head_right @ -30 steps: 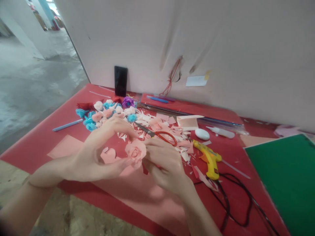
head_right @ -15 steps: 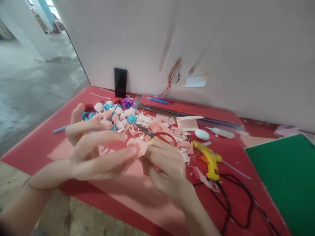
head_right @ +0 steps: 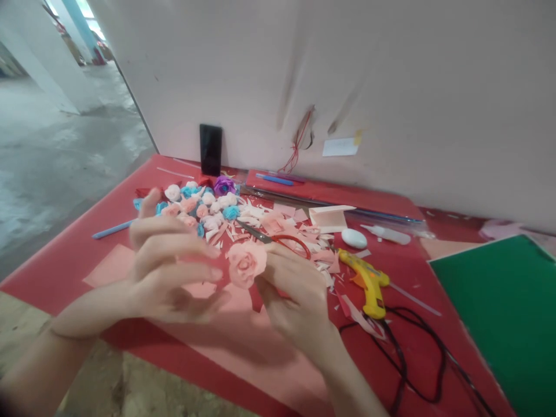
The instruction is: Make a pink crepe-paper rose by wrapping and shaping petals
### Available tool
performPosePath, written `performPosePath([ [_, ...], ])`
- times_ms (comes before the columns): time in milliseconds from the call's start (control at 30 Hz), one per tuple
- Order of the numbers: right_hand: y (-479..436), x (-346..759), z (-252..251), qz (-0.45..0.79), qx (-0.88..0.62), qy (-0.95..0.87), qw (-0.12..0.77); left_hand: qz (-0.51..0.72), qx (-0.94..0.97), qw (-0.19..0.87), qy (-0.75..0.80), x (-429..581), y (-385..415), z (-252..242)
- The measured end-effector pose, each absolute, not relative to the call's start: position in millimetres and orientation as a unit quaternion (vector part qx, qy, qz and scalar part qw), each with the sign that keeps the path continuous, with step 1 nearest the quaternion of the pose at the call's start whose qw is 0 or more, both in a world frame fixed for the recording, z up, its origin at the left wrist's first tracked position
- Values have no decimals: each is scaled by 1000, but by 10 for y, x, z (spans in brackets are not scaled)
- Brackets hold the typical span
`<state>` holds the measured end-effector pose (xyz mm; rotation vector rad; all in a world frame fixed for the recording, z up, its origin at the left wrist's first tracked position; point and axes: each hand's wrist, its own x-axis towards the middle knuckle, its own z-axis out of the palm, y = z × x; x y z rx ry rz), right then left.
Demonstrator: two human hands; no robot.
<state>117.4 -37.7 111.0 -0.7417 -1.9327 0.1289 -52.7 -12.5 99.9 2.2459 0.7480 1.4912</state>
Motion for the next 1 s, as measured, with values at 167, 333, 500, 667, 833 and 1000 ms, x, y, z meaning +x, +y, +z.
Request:
performPosePath([
  [167,-298,1241,986,65,-263,-822,501,551,808,56,198,-525,-111,1146],
  [333,-269,1283,893,85,-246,-818,513,528,828,76,173,-501,-74,1101],
  [500,-261,1249,937,72,-251,-824,504,538,824,107,143,-515,-38,1123],
  [667,-274,1210,1037,64,-260,-824,499,524,816,198,145,-538,10,1149],
  [833,-368,1144,1092,82,-327,-805,488,508,743,406,161,-501,55,1097],
  [1000,-476,1066,1049,6,-393,-772,500,556,638,496,195,-403,36,964],
])
